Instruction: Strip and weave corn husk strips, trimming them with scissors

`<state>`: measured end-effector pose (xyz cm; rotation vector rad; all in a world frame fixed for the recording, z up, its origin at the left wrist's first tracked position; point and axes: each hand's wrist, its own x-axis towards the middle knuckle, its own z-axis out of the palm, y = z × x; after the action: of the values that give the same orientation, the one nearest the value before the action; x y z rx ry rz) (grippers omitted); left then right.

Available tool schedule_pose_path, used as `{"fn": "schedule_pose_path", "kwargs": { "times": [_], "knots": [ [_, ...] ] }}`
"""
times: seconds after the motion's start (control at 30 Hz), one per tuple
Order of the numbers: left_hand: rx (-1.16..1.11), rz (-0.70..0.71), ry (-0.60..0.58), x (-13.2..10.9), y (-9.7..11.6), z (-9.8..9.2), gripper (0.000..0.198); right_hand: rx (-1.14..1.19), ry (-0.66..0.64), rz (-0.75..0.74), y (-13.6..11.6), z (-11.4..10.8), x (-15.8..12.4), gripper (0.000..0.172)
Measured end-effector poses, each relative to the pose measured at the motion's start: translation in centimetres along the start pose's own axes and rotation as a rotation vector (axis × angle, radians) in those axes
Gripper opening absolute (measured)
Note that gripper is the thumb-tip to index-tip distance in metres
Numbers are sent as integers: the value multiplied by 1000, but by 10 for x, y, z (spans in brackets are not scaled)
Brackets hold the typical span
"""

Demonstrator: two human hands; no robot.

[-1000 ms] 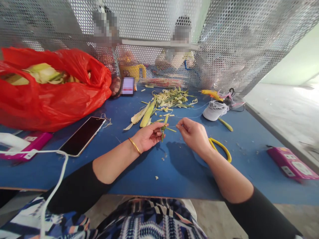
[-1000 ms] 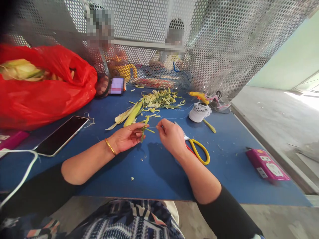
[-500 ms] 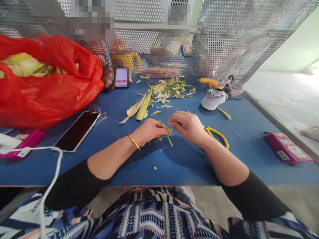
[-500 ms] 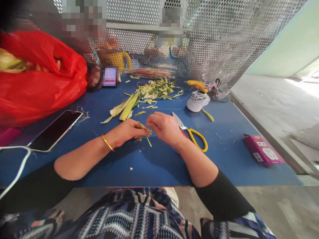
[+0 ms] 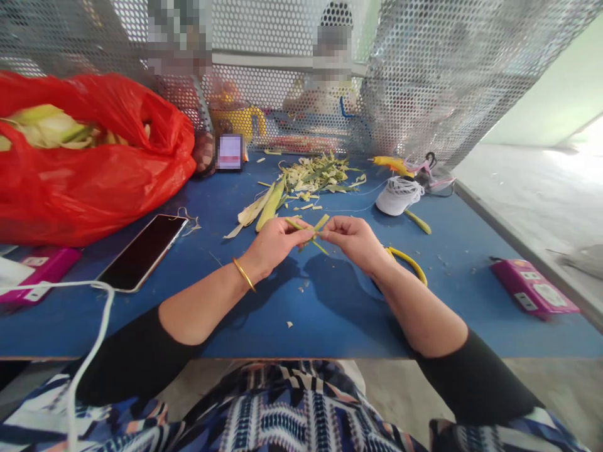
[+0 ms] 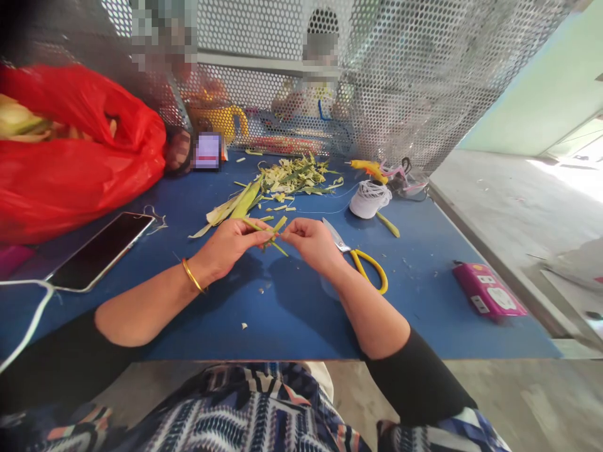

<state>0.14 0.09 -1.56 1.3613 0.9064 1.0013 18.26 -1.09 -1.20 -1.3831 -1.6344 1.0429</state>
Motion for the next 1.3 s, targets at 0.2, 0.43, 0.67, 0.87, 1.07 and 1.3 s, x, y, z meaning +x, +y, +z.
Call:
{"fn": "schedule_pose_path", "kwargs": {
  "times": [0.2,0.43,0.67,0.87,1.07,1.3],
  "knots": [
    [54,15,155,-1,-1,4,8,-265,-18,-362,-13,5,-13,19],
    [90,-54,119,-3,-2,6,7,-471,-50,-576,-14,3,-19,19],
    [548,169,-50,-2,-2,0,20,-581,-28,-521,-10,-2,-14,20],
    [295,79,-297,-5,8,-5,6,-197,-48,-267,-9,-9,-4,21],
    [122,44,-109,-2,10,-3,6,40,-32,16,-8,-4,0,40],
    [49,15,108,-2,5,4,10,-100,-24,-209,-10,8,-11,28]
  ]
}}
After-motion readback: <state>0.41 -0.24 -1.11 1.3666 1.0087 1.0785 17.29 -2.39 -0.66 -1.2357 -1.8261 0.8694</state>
